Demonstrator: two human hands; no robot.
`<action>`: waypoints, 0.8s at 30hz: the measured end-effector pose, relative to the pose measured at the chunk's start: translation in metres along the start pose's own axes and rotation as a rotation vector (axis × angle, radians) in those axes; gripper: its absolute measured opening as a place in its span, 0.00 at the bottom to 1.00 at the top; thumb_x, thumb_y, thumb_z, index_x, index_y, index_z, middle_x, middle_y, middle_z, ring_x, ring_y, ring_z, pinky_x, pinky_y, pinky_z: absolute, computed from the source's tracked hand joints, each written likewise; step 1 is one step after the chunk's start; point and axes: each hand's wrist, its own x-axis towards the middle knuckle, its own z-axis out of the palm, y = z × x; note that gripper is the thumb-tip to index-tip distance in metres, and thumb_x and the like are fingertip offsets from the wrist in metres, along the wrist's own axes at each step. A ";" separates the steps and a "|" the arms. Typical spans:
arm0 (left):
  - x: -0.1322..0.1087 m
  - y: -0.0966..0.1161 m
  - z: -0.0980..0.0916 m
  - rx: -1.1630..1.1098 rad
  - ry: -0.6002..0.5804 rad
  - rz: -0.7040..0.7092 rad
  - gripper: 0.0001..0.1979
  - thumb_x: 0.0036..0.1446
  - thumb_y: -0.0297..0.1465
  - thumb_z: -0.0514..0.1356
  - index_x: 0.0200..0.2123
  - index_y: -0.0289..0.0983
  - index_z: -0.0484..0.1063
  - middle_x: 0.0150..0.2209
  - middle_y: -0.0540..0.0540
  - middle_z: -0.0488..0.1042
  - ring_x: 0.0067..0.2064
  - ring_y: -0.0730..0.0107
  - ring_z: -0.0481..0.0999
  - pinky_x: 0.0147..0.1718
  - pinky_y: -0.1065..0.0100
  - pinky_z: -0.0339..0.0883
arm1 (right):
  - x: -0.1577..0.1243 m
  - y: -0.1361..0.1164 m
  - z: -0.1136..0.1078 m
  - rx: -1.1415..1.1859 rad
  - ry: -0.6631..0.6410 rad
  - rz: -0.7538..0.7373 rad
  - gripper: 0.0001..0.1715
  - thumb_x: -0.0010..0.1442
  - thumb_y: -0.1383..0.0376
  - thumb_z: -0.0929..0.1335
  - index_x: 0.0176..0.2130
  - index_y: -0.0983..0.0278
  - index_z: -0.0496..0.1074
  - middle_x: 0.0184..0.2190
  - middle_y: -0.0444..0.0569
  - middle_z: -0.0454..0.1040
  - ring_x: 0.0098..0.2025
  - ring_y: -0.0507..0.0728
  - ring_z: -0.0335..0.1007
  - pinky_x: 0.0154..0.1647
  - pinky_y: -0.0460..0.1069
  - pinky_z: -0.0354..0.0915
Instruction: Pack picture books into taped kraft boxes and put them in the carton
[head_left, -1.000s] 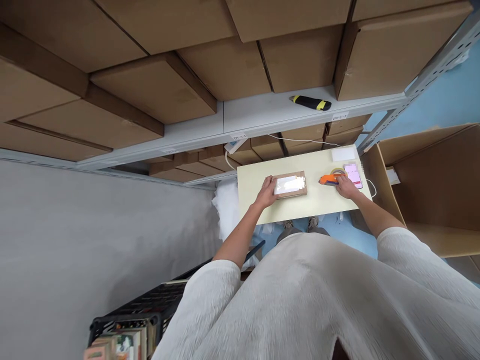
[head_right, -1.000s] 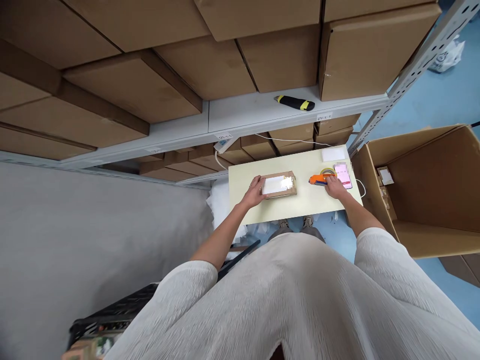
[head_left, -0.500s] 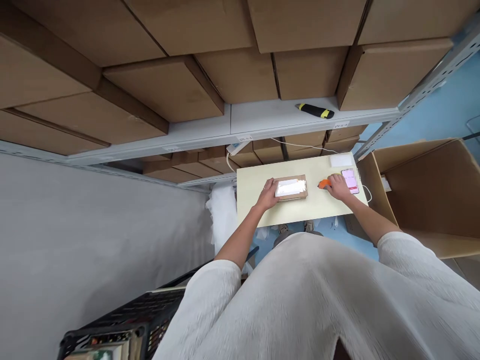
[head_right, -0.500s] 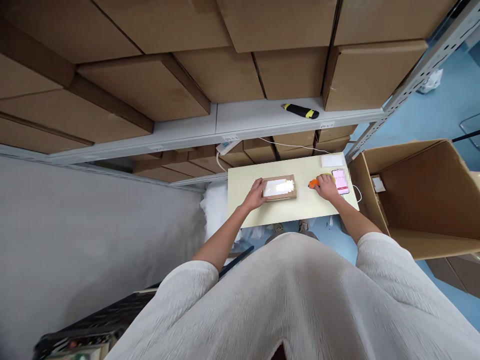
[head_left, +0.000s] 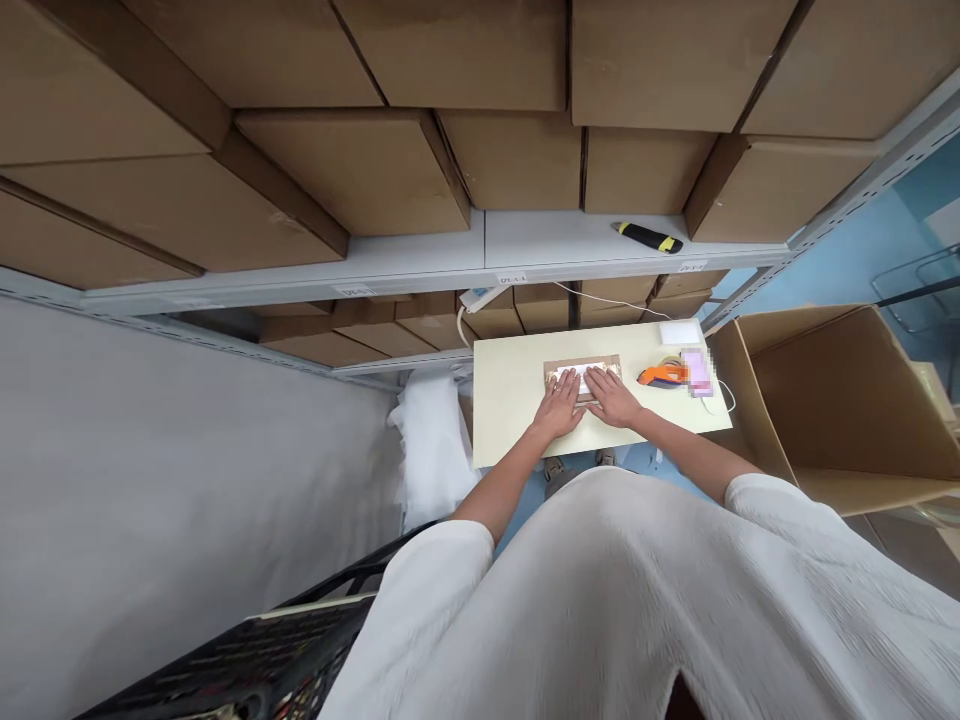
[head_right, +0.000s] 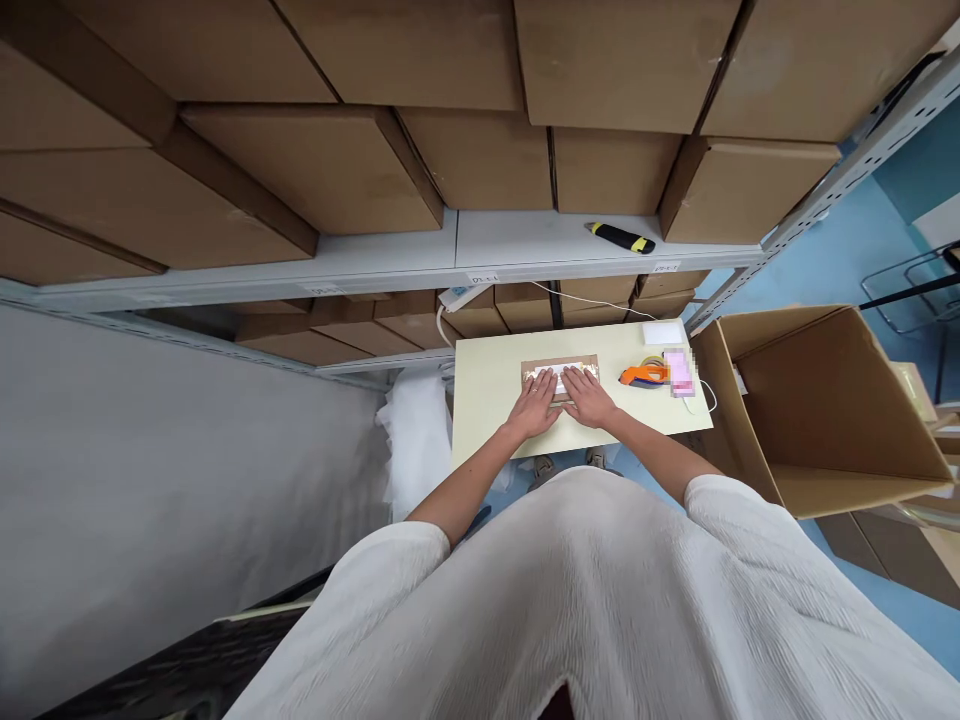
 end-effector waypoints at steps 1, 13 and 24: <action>0.001 0.000 0.001 -0.001 -0.008 -0.006 0.46 0.69 0.40 0.57 0.83 0.30 0.46 0.84 0.30 0.43 0.85 0.46 0.39 0.82 0.42 0.31 | 0.002 -0.002 0.004 -0.007 -0.026 0.014 0.50 0.77 0.48 0.60 0.84 0.70 0.43 0.83 0.65 0.49 0.84 0.74 0.42 0.82 0.71 0.43; -0.005 -0.006 0.004 0.007 0.029 -0.062 0.49 0.63 0.32 0.58 0.83 0.26 0.43 0.84 0.28 0.42 0.85 0.45 0.37 0.82 0.39 0.32 | -0.010 0.011 0.004 -0.092 -0.098 0.084 0.51 0.72 0.58 0.62 0.83 0.75 0.42 0.85 0.64 0.41 0.86 0.71 0.34 0.85 0.70 0.38; -0.023 -0.009 0.003 -0.027 0.126 -0.258 0.48 0.64 0.29 0.56 0.83 0.27 0.40 0.84 0.27 0.36 0.85 0.43 0.31 0.80 0.33 0.27 | -0.032 0.013 0.007 -0.130 -0.019 0.271 0.56 0.70 0.60 0.63 0.84 0.71 0.35 0.85 0.67 0.39 0.86 0.75 0.33 0.82 0.77 0.37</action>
